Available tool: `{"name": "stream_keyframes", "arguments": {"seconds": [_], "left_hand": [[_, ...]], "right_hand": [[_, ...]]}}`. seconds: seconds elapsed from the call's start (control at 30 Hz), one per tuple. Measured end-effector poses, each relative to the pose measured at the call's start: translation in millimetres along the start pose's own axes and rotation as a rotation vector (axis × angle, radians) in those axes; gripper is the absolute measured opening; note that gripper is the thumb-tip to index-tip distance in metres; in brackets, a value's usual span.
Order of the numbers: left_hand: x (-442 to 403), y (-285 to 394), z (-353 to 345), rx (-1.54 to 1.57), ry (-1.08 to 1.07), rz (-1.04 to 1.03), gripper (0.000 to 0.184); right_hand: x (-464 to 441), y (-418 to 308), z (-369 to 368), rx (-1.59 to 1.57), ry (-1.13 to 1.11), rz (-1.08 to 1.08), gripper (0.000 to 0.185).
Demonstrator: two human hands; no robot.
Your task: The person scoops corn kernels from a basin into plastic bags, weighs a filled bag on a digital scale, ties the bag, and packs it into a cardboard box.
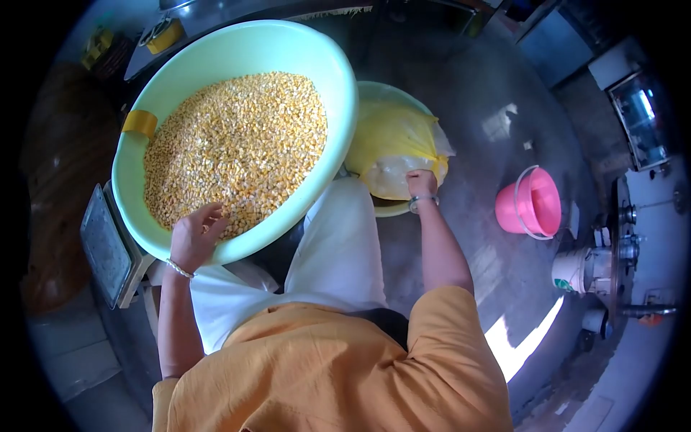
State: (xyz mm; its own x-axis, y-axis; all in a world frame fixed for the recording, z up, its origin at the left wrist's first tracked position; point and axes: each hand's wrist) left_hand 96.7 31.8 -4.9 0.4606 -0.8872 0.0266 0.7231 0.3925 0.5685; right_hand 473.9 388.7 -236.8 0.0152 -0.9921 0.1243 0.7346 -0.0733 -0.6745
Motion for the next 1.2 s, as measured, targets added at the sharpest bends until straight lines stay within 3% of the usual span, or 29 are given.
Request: {"name": "stream_keyframes", "arguments": {"seconds": [0.07,0.17,0.3,0.4,0.5,0.6,0.7,0.8,0.9,0.97,1.13,1.2], "left_hand": [[1.0,0.4,0.3,0.004,0.005,-0.004,0.032],[1.7,-3.8,-1.7,-0.014,0.034,-0.035,0.032],[3.6,-2.3,-0.1,-0.007,0.049,-0.04,0.032],[4.4,-3.3,0.5,-0.019,0.058,-0.039,0.031],[4.2,-5.0,-0.4,-0.026,0.068,-0.053,0.031],[5.8,-4.0,-1.0,-0.015,0.073,-0.048,0.031],[2.3,-3.2,1.0,-0.03,0.081,-0.058,0.031],[4.2,-4.2,-1.5,-0.049,0.07,-0.052,0.031],[4.6,0.0,0.6,-0.035,0.064,-0.021,0.031],[5.3,-1.8,0.5,-0.025,0.066,-0.02,0.031],[4.3,-1.1,-1.4,-0.037,0.067,-0.033,0.031],[5.1,0.0,0.6,-0.025,0.063,-0.016,0.031]], "right_hand": [[11.1,-22.5,26.1,0.008,0.064,0.056,0.009],[40.9,-82.7,59.2,-0.183,0.026,-0.109,0.01],[36.0,-100.6,68.0,-0.403,-0.034,-0.083,0.014],[20.8,-100.2,59.3,-0.299,-0.207,0.009,0.014],[17.8,-112.1,55.7,-0.303,-0.221,0.11,0.012],[20.5,-130.9,60.4,-0.568,-0.125,0.16,0.011],[28.5,-150.3,67.2,-0.625,-0.103,0.162,0.011],[20.0,-157.9,69.1,-0.462,-0.216,0.195,0.012],[15.8,-177.5,78.0,-0.671,-0.159,0.171,0.011],[16.4,-195.9,91.4,-0.801,-0.153,0.265,0.011],[5.1,-214.3,100.3,-0.546,-0.12,0.311,0.015],[9.4,-218.1,104.7,-0.609,-0.083,0.23,0.016]]}}
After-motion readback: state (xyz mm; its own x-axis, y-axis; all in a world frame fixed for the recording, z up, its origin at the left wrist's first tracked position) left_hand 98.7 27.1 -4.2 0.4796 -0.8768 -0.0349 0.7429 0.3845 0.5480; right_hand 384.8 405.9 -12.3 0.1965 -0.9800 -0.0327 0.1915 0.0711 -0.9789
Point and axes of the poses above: each hand's wrist, its own x-axis away from the middle knuckle, its own z-axis out of the back of the hand, y = z × x, and after that the axes turned 1 degree about y, right-handed
